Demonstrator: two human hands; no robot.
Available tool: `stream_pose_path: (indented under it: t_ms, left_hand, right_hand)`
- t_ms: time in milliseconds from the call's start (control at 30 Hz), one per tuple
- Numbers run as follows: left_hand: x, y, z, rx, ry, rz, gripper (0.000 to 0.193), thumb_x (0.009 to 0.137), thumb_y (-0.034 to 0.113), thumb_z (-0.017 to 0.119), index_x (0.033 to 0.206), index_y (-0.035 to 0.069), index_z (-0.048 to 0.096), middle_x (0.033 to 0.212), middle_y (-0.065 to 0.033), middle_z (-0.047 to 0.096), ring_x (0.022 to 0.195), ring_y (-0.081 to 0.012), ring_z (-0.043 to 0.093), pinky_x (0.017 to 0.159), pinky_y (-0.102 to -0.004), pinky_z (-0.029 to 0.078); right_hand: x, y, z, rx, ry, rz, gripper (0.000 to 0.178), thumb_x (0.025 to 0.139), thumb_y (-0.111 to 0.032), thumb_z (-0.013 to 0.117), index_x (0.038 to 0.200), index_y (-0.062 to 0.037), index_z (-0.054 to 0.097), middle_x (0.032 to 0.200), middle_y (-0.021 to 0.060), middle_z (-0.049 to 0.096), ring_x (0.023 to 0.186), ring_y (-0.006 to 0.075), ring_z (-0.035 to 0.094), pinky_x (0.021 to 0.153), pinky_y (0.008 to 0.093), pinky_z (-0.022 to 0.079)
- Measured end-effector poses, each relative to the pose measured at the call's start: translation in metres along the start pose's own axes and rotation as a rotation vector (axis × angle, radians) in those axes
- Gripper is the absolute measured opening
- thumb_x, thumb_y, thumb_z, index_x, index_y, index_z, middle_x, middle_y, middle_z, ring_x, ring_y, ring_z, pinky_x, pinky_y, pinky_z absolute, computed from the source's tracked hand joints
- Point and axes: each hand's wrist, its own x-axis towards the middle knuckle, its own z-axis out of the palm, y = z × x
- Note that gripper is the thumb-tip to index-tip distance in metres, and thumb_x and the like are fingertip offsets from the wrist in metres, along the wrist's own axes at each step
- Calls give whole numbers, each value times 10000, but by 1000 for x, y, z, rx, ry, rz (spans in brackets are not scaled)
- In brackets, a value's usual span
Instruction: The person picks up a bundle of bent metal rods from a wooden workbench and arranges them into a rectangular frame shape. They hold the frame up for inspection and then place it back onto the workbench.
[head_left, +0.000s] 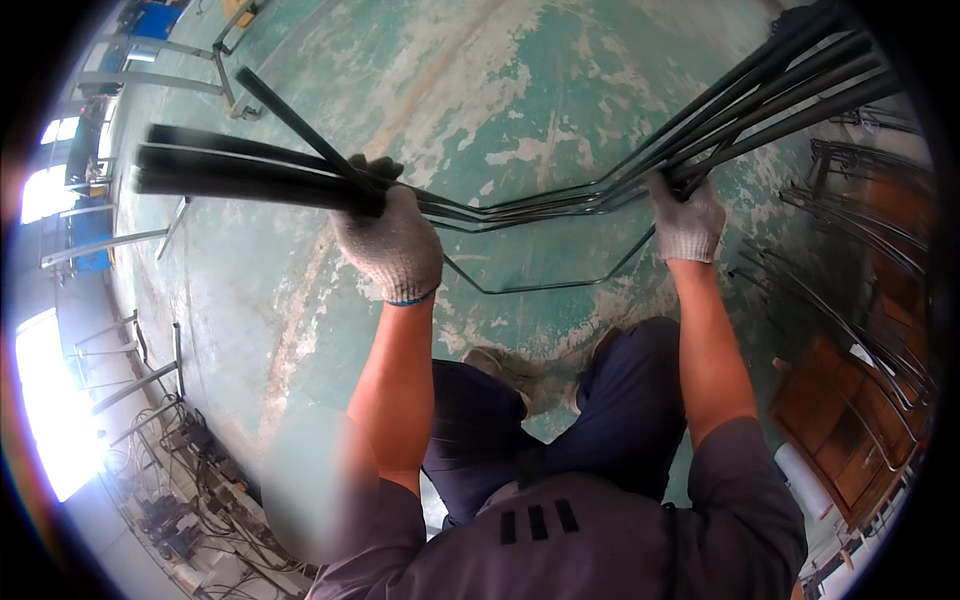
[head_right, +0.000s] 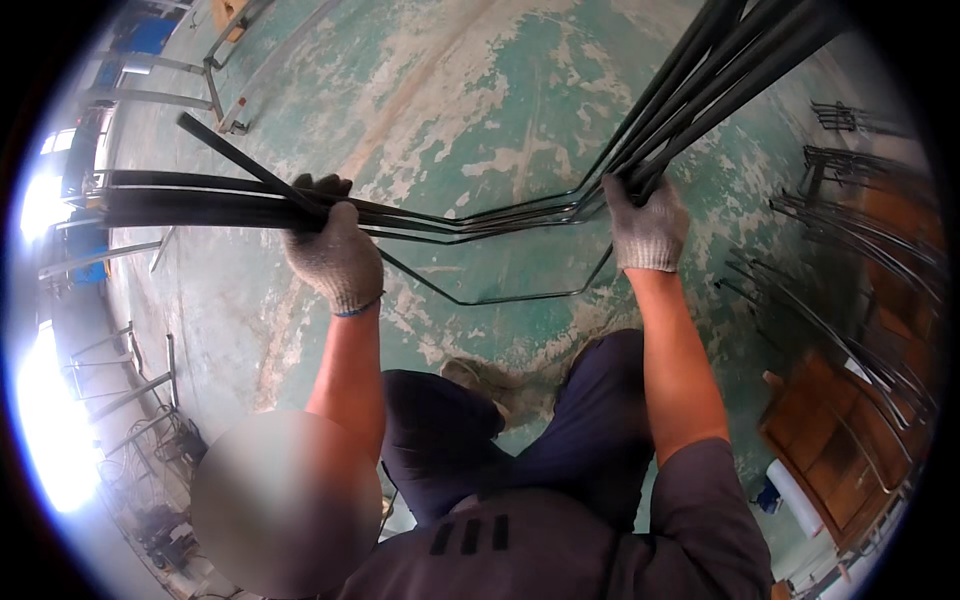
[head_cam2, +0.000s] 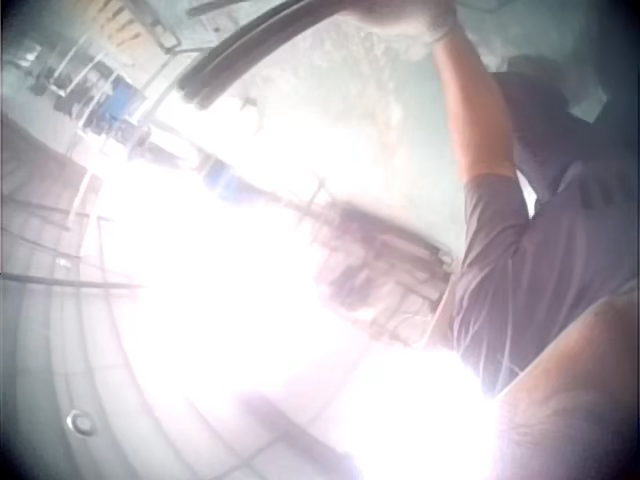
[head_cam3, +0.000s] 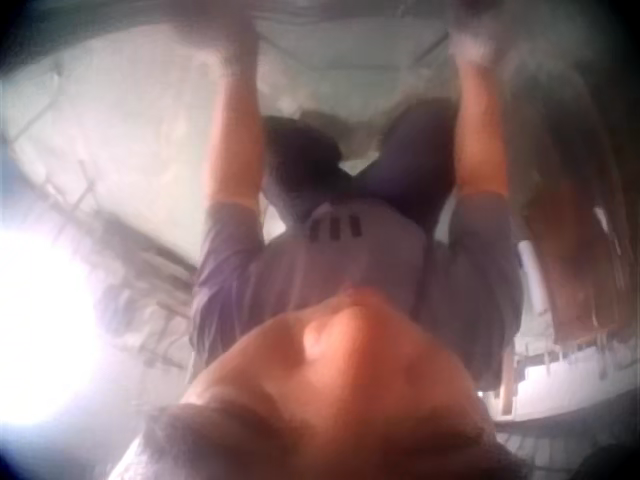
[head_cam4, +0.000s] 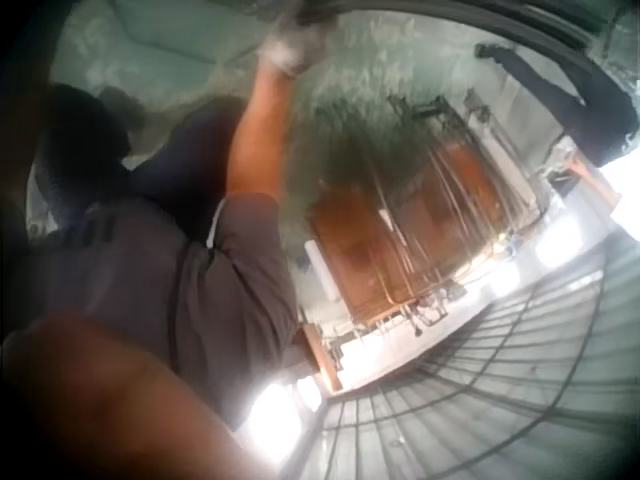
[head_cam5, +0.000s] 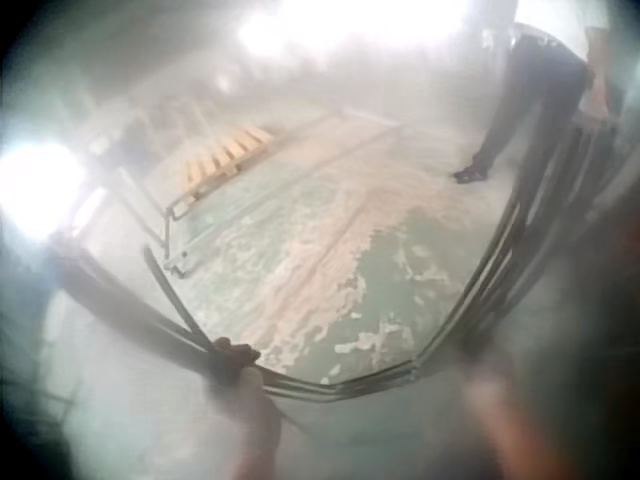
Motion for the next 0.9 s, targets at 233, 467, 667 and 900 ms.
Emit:
stream_pose_path:
  t_ms: [233,467,667,900]
  left_hand:
    - [-1,4,0,38,-22,126,522,787,-134,513,1296,-48,589,971,-121,743,920,-202,735,818,-297,574]
    - [2,4,-21,0,-128,92,534,746,-117,545,1276,-96,600,988,-146,727,934,-260,738,878,-372,586]
    - [7,-3,-24,-158,-156,84,529,736,-131,553,1258,-87,623,967,-131,712,918,-256,733,839,-380,600]
    - [10,-10,-31,-211,-205,106,532,726,-144,558,1251,-90,623,950,-129,697,904,-257,732,850,-394,620]
  right_hand:
    - [-7,7,18,33,206,-95,341,862,-315,905,1030,-54,763,915,94,797,828,221,773,795,368,585]
    - [16,43,-19,414,-435,-149,533,759,-280,997,1169,-67,731,1004,9,739,899,136,729,790,312,564]
    - [35,32,-46,276,-685,-79,525,651,-215,1055,1041,-56,741,890,2,718,834,132,684,764,312,564]
    - [13,32,-16,79,-227,-237,512,691,-420,1035,879,-43,745,806,16,724,769,130,656,724,328,543]
